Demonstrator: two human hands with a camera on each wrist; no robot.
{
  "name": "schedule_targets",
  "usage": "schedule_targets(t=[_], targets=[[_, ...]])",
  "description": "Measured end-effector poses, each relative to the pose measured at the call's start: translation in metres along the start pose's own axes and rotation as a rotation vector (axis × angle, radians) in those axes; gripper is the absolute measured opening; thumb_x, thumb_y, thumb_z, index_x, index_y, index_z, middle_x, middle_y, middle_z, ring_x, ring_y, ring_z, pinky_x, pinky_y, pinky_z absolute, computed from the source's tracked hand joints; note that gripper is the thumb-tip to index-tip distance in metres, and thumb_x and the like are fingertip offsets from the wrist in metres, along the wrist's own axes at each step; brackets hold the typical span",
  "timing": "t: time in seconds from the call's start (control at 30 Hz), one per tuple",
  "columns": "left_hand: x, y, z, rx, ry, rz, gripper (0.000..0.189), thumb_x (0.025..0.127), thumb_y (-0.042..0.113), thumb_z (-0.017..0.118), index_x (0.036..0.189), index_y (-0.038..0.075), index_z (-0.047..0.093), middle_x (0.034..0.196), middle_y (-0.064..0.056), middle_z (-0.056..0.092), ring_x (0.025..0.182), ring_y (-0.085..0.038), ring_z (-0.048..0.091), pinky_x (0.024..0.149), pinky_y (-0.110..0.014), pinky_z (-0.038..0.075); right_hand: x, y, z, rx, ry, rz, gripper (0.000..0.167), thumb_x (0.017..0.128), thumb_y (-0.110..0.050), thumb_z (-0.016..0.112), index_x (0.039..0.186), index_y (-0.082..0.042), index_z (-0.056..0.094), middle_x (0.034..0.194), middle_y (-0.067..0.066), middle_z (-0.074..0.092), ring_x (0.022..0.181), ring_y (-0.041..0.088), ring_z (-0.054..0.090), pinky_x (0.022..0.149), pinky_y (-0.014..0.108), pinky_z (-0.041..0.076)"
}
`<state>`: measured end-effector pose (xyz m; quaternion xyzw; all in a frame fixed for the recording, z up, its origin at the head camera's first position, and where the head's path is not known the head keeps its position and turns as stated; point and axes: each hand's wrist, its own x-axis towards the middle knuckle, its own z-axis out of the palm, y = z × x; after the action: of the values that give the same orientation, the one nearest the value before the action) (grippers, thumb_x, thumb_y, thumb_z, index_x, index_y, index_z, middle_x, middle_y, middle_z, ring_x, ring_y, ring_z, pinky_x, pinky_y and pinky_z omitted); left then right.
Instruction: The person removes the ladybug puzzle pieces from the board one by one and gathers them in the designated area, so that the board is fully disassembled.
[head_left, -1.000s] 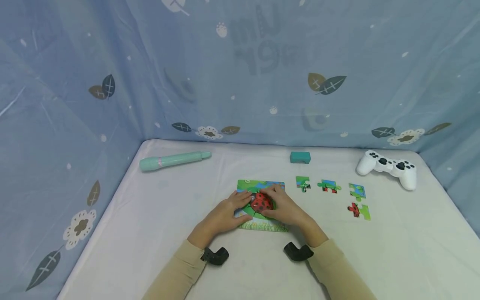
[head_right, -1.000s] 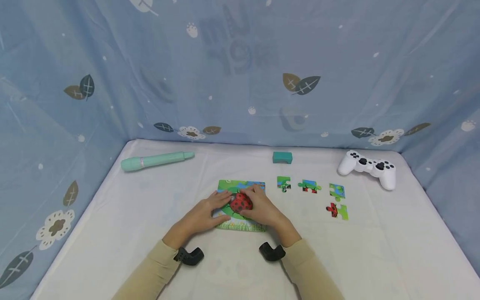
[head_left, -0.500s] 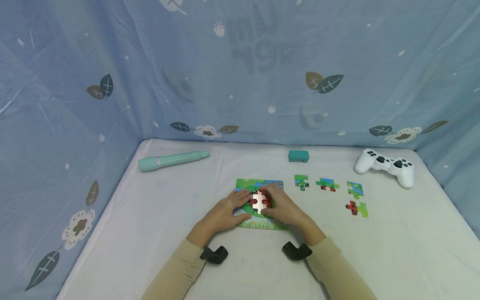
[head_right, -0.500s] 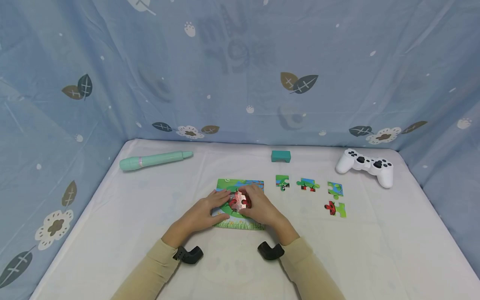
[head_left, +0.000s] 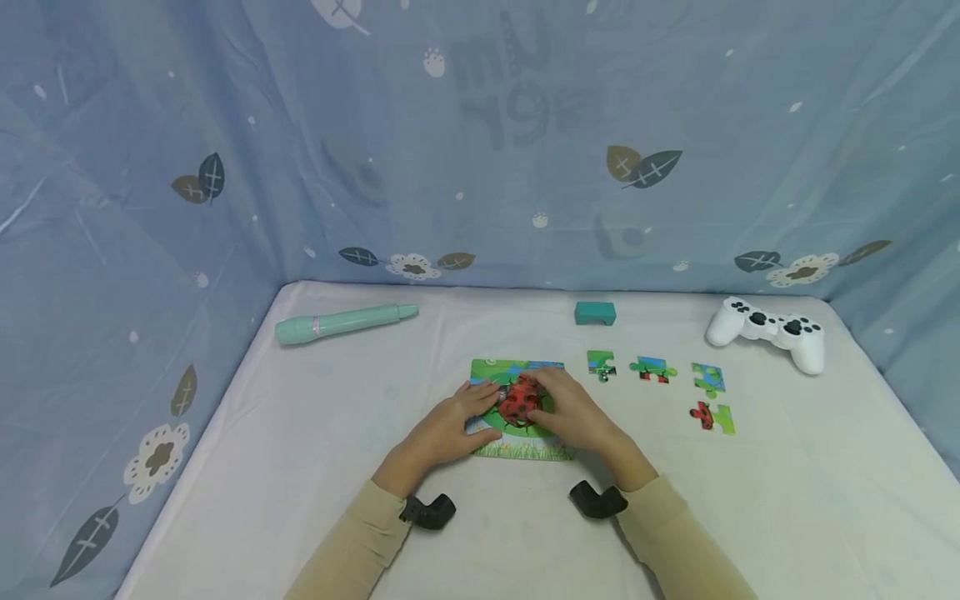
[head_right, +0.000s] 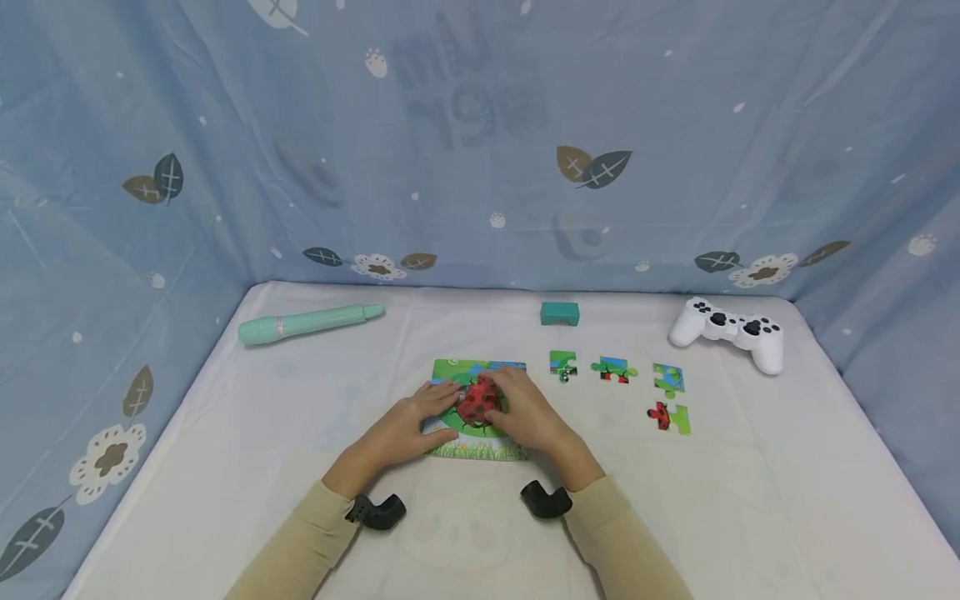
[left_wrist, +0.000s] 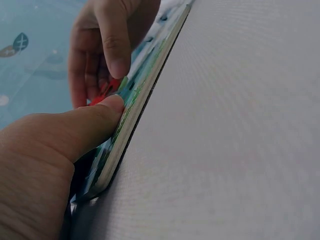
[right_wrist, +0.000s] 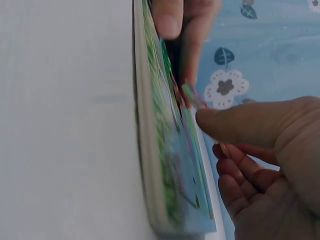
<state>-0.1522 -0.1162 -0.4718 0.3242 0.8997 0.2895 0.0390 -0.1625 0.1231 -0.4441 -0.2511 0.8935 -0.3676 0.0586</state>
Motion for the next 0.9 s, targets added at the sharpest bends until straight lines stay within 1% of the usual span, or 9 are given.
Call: schedule_targets(t=[0.1, 0.3, 0.43, 0.57, 0.73, 0.8, 0.9], targets=[[-0.001, -0.001, 0.001, 0.001, -0.002, -0.003, 0.064, 0.09, 0.042, 0.062, 0.14, 0.006, 0.046, 0.149, -0.01, 0.039, 0.141, -0.032, 0.03, 0.117, -0.044, 0.027, -0.001, 0.003, -0.002, -0.002, 0.001, -0.009, 0.057, 0.086, -0.011, 0.07, 0.138, -0.004, 0.047, 0.131, 0.015, 0.051, 0.119, 0.032, 0.05, 0.097, 0.052, 0.047], [0.0, -0.001, 0.003, -0.002, -0.016, -0.01, 0.065, 0.09, 0.044, 0.061, 0.141, 0.008, 0.046, 0.15, -0.008, 0.038, 0.142, -0.027, 0.029, 0.119, -0.04, 0.023, -0.009, 0.008, -0.01, 0.003, 0.006, -0.002, 0.057, 0.087, -0.013, 0.069, 0.139, -0.004, 0.046, 0.125, 0.013, 0.053, 0.112, 0.029, 0.053, 0.092, 0.05, 0.049], [0.0, -0.001, 0.005, 0.001, -0.01, -0.004, 0.064, 0.09, 0.043, 0.062, 0.14, 0.006, 0.046, 0.149, -0.008, 0.039, 0.141, -0.026, 0.03, 0.119, -0.04, 0.023, -0.017, 0.012, -0.019, -0.009, 0.016, 0.012, 0.058, 0.087, -0.015, 0.07, 0.139, -0.005, 0.047, 0.12, 0.01, 0.055, 0.109, 0.028, 0.054, 0.09, 0.05, 0.05], [0.0, -0.001, 0.005, 0.0, 0.002, 0.0, 0.064, 0.09, 0.042, 0.063, 0.139, 0.005, 0.047, 0.148, -0.01, 0.04, 0.141, -0.026, 0.032, 0.119, -0.041, 0.023, -0.03, 0.02, -0.032, -0.005, 0.03, 0.032, 0.058, 0.084, -0.012, 0.071, 0.137, -0.005, 0.048, 0.119, 0.008, 0.056, 0.108, 0.027, 0.056, 0.09, 0.048, 0.051], [0.001, -0.001, 0.003, -0.009, 0.012, 0.002, 0.063, 0.089, 0.04, 0.064, 0.139, 0.005, 0.048, 0.148, -0.01, 0.041, 0.141, -0.027, 0.032, 0.119, -0.042, 0.023, -0.051, 0.039, -0.054, -0.038, 0.058, 0.041, 0.057, 0.082, -0.007, 0.072, 0.134, -0.001, 0.049, 0.116, 0.01, 0.058, 0.104, 0.028, 0.057, 0.09, 0.05, 0.05], [0.001, -0.001, 0.002, -0.011, 0.011, -0.003, 0.063, 0.089, 0.04, 0.064, 0.139, 0.006, 0.047, 0.148, -0.01, 0.04, 0.141, -0.028, 0.031, 0.119, -0.042, 0.023, -0.059, 0.047, -0.063, -0.061, 0.06, 0.052, 0.056, 0.083, -0.007, 0.072, 0.134, -0.001, 0.05, 0.115, 0.01, 0.058, 0.103, 0.027, 0.056, 0.088, 0.05, 0.05], [0.001, -0.001, 0.001, -0.014, 0.01, -0.008, 0.063, 0.089, 0.039, 0.064, 0.139, 0.005, 0.047, 0.148, -0.01, 0.04, 0.141, -0.029, 0.03, 0.118, -0.043, 0.024, -0.072, 0.06, -0.076, -0.088, 0.063, 0.08, 0.055, 0.084, -0.012, 0.072, 0.133, -0.002, 0.051, 0.12, 0.011, 0.058, 0.104, 0.027, 0.056, 0.086, 0.047, 0.05]])
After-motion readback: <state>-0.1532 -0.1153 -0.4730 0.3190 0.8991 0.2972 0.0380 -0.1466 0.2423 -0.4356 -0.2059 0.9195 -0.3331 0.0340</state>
